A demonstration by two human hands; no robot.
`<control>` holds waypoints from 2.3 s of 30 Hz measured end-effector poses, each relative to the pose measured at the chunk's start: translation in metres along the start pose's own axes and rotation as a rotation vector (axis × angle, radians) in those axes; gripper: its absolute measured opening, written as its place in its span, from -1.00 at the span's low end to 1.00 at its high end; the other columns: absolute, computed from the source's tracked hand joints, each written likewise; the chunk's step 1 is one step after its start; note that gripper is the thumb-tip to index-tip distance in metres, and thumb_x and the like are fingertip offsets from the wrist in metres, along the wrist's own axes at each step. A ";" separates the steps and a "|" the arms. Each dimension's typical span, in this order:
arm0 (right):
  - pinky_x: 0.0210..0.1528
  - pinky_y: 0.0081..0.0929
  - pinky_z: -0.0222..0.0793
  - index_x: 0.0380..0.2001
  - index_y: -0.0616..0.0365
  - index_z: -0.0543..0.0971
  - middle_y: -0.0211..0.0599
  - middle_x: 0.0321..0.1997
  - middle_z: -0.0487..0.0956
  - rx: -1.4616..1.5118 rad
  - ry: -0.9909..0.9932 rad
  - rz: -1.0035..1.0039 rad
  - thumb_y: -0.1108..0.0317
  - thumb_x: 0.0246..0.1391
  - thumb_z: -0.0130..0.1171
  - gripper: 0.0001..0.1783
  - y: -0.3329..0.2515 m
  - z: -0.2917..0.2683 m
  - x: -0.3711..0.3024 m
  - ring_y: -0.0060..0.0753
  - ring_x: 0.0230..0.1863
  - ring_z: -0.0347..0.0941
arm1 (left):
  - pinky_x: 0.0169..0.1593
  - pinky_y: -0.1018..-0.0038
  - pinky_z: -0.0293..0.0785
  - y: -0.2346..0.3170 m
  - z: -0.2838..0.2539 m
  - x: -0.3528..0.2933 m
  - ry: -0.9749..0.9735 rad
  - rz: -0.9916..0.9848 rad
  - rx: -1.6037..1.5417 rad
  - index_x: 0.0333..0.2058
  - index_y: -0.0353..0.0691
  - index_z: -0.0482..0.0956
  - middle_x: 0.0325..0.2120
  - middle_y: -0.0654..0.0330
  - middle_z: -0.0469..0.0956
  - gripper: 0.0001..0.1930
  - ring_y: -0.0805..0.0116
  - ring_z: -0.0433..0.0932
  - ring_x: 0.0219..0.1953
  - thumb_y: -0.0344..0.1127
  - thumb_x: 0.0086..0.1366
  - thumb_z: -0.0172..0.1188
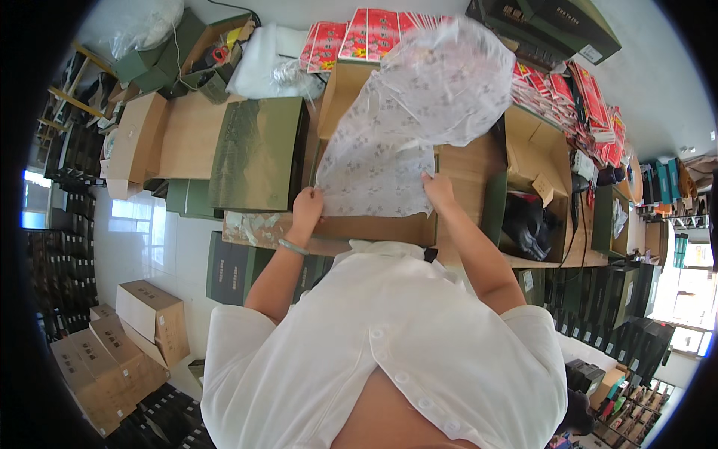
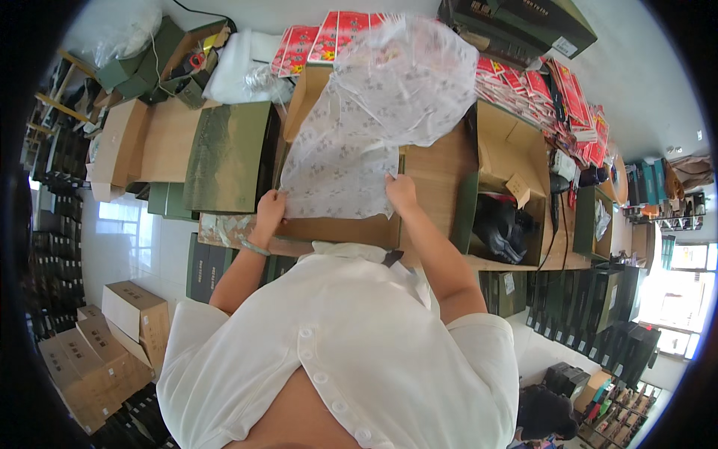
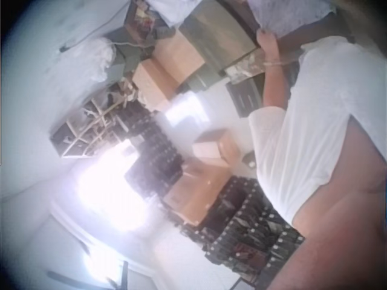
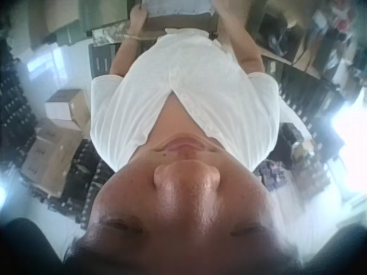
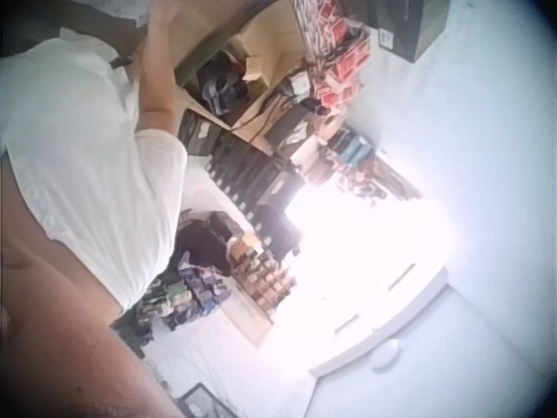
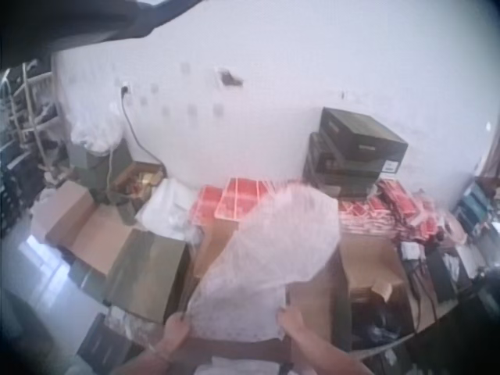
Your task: The person places a black shoe into a green shoebox, covers it with tissue paper, closes the box, and uses a handheld heat gun to apply heat to a label on the box. The person then stacks the sealed box with others and repeats the process with another shoe.
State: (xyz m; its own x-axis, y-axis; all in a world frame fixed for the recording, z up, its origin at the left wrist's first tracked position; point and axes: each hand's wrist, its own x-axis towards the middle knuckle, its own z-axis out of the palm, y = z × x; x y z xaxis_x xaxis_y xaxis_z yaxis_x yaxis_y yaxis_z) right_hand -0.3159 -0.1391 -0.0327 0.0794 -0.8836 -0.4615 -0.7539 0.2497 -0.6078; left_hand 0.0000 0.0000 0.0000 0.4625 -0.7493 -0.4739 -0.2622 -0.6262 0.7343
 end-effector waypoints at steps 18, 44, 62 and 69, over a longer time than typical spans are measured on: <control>-0.72 -0.30 0.43 0.00 0.16 0.23 0.03 -0.31 0.50 -1.272 0.099 -0.260 0.32 0.01 0.17 -0.49 0.040 0.125 -0.008 -0.28 -0.54 0.49 | -0.16 0.16 0.59 -0.054 0.071 0.063 -0.609 0.361 1.576 -0.19 -0.13 0.71 -0.13 0.00 0.63 -0.76 0.07 0.60 -0.05 -0.34 0.27 0.08; 0.27 -0.02 0.13 0.38 -0.02 0.09 0.01 0.45 -0.01 -1.017 0.136 -0.631 0.25 0.06 0.12 -0.19 0.067 0.138 -0.013 0.08 0.24 0.19 | 0.35 0.17 0.01 -0.088 0.089 0.059 -0.233 0.704 1.423 0.39 0.06 -0.11 0.37 -0.03 -0.13 0.16 -0.03 -0.01 0.37 -0.13 -0.13 0.48; 0.08 -0.09 0.36 0.08 0.29 0.39 0.15 0.10 0.45 -0.448 -0.175 -0.240 0.23 0.04 0.22 -0.43 0.029 0.097 0.080 0.19 0.08 0.39 | 0.13 0.07 0.39 -0.032 0.089 0.152 -0.192 0.086 0.663 0.39 -0.15 -0.22 0.16 -0.22 0.27 -0.14 -0.27 0.42 0.05 -0.05 0.30 0.11; 0.02 -0.19 0.40 -0.11 0.17 0.56 0.01 -0.12 0.60 -0.261 -0.367 -0.315 0.19 0.11 0.15 -0.65 -0.044 0.046 0.024 0.06 -0.04 0.50 | 0.10 0.08 0.41 -0.063 0.100 0.152 -0.061 0.188 0.733 0.40 -0.12 -0.28 0.16 -0.21 0.24 -0.04 -0.23 0.43 0.04 -0.01 0.25 0.17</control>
State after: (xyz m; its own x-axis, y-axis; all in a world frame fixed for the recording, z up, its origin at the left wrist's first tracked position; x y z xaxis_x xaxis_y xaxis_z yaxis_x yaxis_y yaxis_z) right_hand -0.2513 -0.1531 -0.0467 0.5141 -0.6919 -0.5069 -0.7901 -0.1521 -0.5938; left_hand 0.0021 -0.0959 -0.1664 0.3128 -0.8546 -0.4144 -0.8374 -0.4540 0.3042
